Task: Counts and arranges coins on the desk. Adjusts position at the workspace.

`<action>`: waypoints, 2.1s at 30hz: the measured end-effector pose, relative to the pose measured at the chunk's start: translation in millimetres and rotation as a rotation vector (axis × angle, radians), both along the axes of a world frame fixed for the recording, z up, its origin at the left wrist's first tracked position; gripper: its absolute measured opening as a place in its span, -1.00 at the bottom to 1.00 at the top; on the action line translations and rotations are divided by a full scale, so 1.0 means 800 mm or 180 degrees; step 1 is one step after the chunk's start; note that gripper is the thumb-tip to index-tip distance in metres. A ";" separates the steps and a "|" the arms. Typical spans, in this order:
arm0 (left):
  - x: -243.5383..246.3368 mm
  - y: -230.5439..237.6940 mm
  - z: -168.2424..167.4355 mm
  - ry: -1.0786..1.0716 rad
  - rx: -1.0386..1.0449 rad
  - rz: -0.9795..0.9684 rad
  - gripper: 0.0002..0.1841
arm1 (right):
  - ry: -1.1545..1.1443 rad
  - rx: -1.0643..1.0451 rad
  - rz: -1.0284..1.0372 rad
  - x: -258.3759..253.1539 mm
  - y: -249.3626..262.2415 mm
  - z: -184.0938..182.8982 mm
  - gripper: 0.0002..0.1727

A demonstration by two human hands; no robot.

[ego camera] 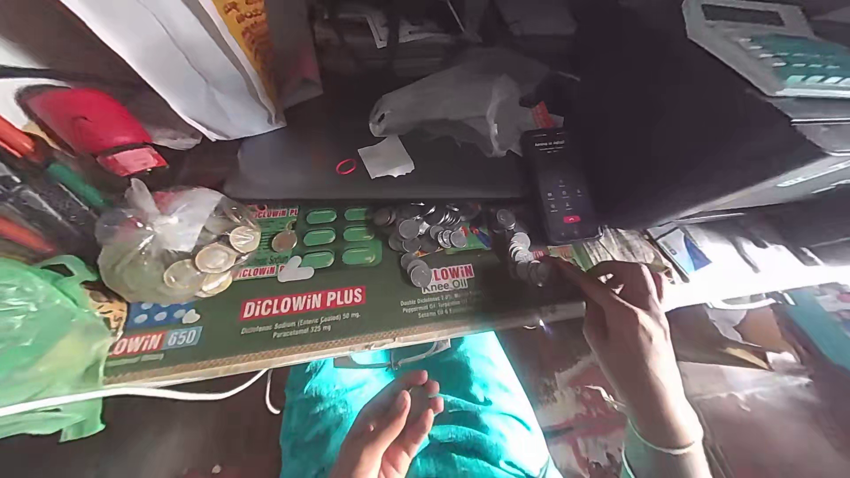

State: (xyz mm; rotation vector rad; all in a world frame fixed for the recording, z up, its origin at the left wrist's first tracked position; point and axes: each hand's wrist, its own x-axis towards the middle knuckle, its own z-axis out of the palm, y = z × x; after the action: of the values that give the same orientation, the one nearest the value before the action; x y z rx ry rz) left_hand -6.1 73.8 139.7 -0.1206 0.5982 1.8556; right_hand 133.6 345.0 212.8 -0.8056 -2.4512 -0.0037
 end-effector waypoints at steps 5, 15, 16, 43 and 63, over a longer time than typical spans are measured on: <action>0.004 0.007 0.000 0.0046 0.0119 -0.0095 -0.73 | -0.0015 0.0095 -0.0281 0.027 0.016 0.001 -0.47; 0.010 0.009 0.002 -0.0038 0.0023 -0.0081 -0.74 | 0.0680 0.0179 0.0116 0.003 -0.014 -0.008 -0.69; 0.011 0.009 0.001 -0.0046 0.0041 -0.0073 -0.74 | 0.0805 0.0099 0.0344 -0.006 -0.024 -0.010 -0.72; 0.047 0.009 -0.157 0.1258 -0.1345 -0.0498 -0.71 | -0.1170 -0.1056 0.1549 -0.021 -0.122 -0.244 -0.62; 0.125 -0.052 -0.137 0.1517 -0.0890 -0.0081 -0.69 | -0.0936 -0.0817 0.2111 0.037 -0.162 -0.224 -0.64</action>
State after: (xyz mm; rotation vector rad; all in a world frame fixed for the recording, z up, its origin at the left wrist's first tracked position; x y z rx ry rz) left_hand 94.2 31.8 29.9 0.1510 1.1829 1.7729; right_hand 163.2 215.4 33.9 -0.0514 -2.9251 0.4748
